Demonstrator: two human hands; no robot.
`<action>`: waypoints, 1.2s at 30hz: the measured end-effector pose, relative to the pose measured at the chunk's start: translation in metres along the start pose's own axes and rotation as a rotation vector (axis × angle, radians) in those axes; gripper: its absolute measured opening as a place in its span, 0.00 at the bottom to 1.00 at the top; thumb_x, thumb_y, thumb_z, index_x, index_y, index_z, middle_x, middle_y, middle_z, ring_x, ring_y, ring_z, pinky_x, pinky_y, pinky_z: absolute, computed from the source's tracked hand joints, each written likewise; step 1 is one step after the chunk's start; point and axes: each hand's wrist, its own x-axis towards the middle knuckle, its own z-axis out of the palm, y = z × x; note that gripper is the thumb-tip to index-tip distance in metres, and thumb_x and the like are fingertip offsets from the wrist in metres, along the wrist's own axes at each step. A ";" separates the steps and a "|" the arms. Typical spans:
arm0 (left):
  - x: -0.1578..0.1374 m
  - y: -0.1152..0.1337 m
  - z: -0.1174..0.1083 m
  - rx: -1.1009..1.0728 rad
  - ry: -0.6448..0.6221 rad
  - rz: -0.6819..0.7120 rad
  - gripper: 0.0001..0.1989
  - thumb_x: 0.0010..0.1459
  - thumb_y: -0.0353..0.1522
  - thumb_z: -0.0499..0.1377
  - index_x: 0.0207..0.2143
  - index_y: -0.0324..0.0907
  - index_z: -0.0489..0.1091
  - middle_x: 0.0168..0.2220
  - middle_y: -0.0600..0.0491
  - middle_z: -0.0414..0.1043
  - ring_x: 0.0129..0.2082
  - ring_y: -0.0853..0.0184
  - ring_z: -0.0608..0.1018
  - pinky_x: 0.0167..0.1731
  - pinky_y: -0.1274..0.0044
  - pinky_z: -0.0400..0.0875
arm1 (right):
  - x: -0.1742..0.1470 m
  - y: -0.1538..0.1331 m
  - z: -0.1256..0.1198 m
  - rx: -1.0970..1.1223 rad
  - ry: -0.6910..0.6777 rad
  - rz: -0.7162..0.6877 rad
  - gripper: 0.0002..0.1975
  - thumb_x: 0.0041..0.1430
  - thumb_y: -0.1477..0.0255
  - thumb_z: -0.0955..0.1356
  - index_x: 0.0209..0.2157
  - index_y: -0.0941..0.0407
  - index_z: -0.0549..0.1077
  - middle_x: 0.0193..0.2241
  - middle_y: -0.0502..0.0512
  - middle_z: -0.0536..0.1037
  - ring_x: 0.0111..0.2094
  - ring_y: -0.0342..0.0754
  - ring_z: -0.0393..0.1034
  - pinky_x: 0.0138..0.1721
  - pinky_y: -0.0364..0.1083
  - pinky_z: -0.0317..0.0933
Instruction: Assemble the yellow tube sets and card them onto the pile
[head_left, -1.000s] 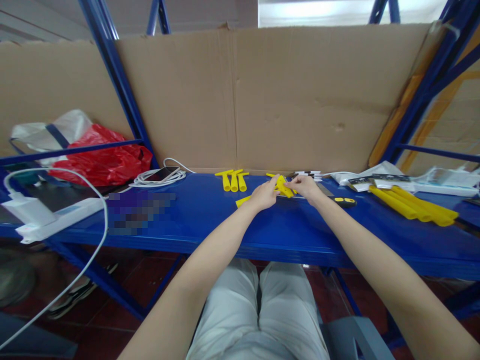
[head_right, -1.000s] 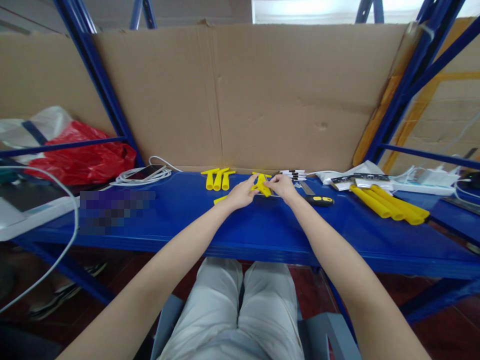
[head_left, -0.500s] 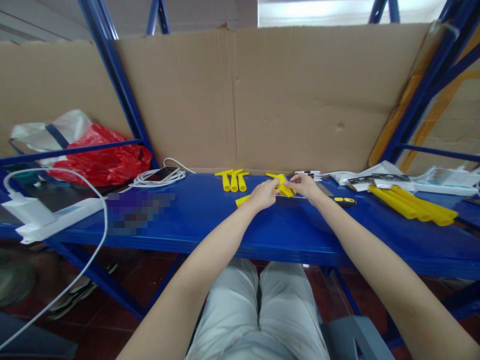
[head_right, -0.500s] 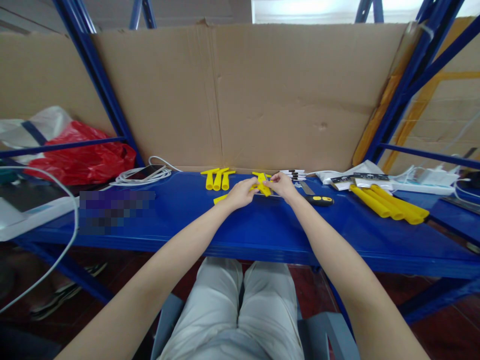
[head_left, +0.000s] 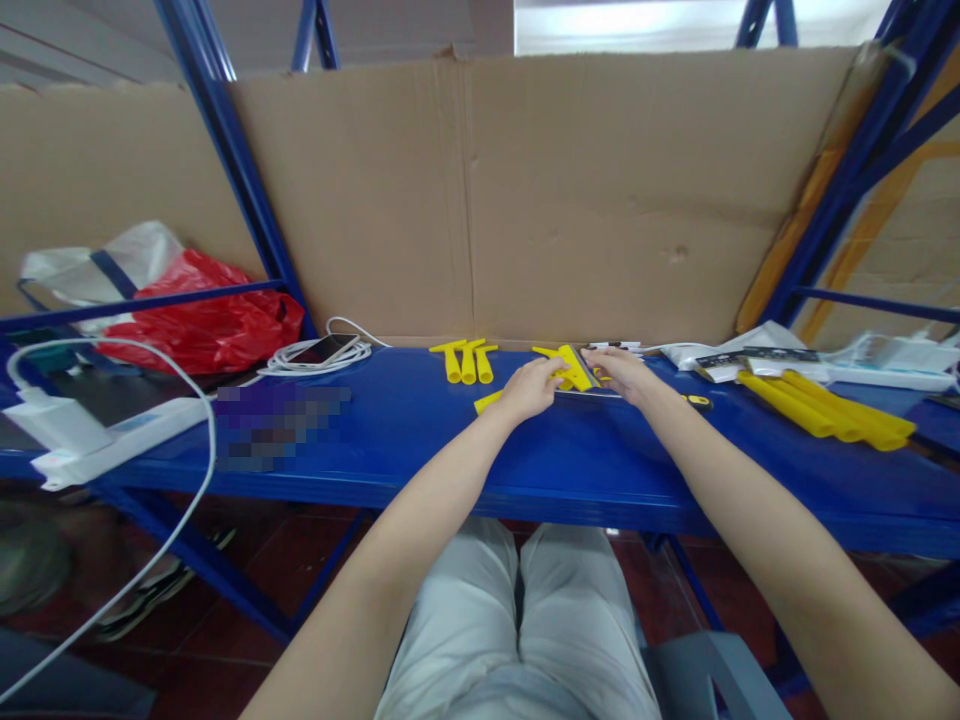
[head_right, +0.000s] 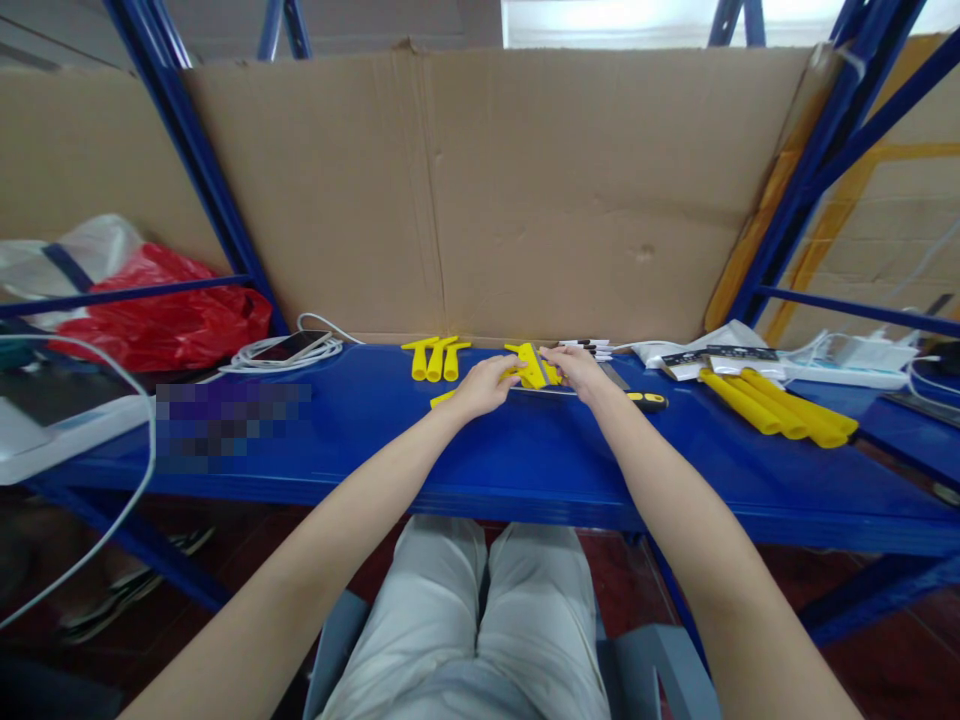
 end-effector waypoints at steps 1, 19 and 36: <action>0.000 0.000 0.000 -0.002 0.000 0.000 0.15 0.60 0.26 0.52 0.48 0.43 0.70 0.49 0.49 0.73 0.51 0.64 0.72 0.51 0.74 0.65 | 0.004 0.001 -0.006 -0.025 0.056 -0.030 0.08 0.51 0.67 0.70 0.26 0.57 0.70 0.22 0.50 0.71 0.21 0.40 0.59 0.23 0.40 0.54; 0.000 0.002 0.001 0.037 -0.095 0.000 0.12 0.60 0.28 0.55 0.46 0.44 0.71 0.49 0.50 0.74 0.50 0.63 0.74 0.51 0.73 0.66 | 0.029 0.029 -0.055 -1.197 0.030 0.036 0.24 0.51 0.77 0.63 0.49 0.46 0.75 0.55 0.57 0.69 0.58 0.61 0.57 0.55 0.64 0.51; -0.001 0.005 0.000 0.048 -0.130 -0.004 0.12 0.60 0.28 0.55 0.46 0.43 0.70 0.48 0.49 0.74 0.51 0.62 0.74 0.51 0.71 0.66 | 0.030 0.025 -0.048 -1.304 -0.064 0.069 0.27 0.55 0.76 0.59 0.56 0.50 0.69 0.61 0.57 0.62 0.62 0.62 0.48 0.57 0.67 0.46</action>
